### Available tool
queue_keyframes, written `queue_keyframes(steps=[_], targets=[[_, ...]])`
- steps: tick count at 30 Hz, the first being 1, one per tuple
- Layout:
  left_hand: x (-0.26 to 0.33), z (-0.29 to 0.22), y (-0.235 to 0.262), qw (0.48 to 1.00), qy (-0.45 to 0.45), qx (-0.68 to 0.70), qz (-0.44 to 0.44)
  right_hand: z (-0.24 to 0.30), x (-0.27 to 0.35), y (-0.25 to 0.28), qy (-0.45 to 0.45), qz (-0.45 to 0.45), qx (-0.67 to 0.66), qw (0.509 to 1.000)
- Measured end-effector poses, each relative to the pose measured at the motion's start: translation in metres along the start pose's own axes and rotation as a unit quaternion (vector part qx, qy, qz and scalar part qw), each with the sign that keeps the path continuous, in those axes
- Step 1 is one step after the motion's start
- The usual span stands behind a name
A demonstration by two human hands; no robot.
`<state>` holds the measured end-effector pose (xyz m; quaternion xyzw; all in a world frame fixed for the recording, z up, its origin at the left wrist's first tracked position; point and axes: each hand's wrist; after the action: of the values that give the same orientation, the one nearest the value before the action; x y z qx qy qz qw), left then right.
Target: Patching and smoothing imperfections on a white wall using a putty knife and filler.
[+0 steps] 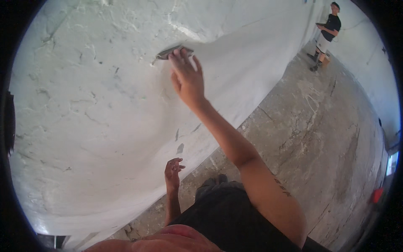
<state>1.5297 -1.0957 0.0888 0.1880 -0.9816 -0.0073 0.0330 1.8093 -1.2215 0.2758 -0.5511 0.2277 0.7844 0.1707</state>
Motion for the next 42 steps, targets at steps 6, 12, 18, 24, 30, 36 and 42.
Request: queue_keyframes(steps=[6, 12, 18, 24, 30, 36, 42], targets=[[-0.011, 0.006, -0.002, 0.999, -0.018, -0.012, 0.031, 0.028, 0.017, 0.004, -0.033, 0.110, -0.012, 0.993], [-0.021, -0.008, -0.012, 0.999, -0.021, -0.006, 0.049, 0.027, -0.005, 0.013, -0.043, 0.130, -0.004, 0.991], [-0.026, -0.013, -0.019, 0.998, -0.022, -0.015, 0.062, 0.025, 0.016, 0.015, -0.052, 0.160, -0.013, 0.986], [-0.025, -0.005, -0.017, 0.997, -0.023, -0.019, 0.078, 0.029, -0.001, 0.018, -0.046, 0.142, 0.020, 0.989], [-0.027, -0.006, -0.025, 0.997, -0.014, -0.034, 0.070, 0.036, 0.026, 0.021, -0.042, 0.195, 0.042, 0.979], [-0.027, -0.008, -0.019, 0.995, -0.036, -0.040, 0.086, 0.033, -0.004, 0.023, -0.038, 0.158, 0.036, 0.986], [-0.027, -0.002, -0.021, 0.997, -0.021, -0.026, 0.065, 0.045, 0.057, 0.015, -0.061, 0.212, 0.005, 0.975]])
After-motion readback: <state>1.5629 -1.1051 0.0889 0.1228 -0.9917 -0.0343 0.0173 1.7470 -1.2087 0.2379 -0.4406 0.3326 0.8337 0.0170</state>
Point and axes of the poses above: each hand's wrist, its own x-axis away from the middle knuckle, its own y-axis out of the back of the hand, z = x × y, and after that the axes turned 1 degree about -y, right-handed
